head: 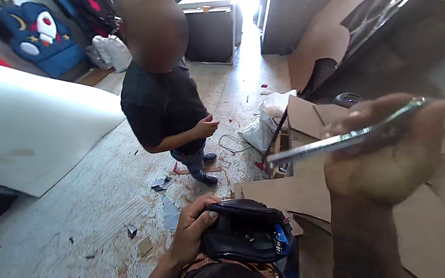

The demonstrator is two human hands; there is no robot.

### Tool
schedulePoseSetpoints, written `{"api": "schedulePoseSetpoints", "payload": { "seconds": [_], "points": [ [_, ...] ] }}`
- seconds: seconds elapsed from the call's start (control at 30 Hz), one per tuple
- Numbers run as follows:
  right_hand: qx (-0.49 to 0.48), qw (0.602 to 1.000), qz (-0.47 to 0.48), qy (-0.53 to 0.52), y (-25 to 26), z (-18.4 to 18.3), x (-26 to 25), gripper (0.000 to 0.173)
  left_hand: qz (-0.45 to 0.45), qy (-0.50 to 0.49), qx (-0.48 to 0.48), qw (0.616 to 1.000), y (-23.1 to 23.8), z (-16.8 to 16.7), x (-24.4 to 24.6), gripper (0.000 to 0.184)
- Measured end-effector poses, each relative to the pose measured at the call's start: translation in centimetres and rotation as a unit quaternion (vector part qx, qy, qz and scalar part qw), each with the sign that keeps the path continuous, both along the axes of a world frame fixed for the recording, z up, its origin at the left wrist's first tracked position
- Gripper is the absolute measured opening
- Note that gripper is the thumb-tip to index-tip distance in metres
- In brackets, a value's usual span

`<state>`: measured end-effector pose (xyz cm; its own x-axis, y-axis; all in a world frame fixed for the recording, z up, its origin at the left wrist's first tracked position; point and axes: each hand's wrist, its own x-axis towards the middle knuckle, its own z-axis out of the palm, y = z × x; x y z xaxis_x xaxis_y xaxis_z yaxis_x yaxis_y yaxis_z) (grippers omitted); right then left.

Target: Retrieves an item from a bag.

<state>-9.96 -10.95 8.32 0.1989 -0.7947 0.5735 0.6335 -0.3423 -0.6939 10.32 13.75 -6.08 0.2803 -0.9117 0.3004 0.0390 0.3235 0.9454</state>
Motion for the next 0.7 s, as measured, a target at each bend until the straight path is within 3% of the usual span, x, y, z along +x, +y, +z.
{"api": "schedulePoseSetpoints", "payload": {
  "seconds": [0.2, 0.37, 0.5, 0.7],
  "points": [
    [0.111, 0.989, -0.042, 0.094, -2.8, -9.2, 8.5, 0.04, 0.05, -0.038, -0.02, 0.998, 4.0, -0.6, 2.2, 0.033],
    [0.127, 0.979, -0.059, 0.146, -2.7, -15.5, 13.9, 0.036, 0.061, -0.058, -0.031, 0.996, 4.8, -0.1, 5.3, 0.031],
    [0.114, 0.979, -0.045, 0.164, -2.3, -17.0, 15.9, 0.035, 0.063, -0.07, -0.047, 0.995, 4.4, 0.0, 8.1, 0.028],
    [0.052, 0.976, 0.022, 0.211, -2.8, -16.4, 18.6, 0.033, 0.081, -0.073, -0.04, 0.993, 3.5, -0.5, 10.6, 0.027]
  ]
}}
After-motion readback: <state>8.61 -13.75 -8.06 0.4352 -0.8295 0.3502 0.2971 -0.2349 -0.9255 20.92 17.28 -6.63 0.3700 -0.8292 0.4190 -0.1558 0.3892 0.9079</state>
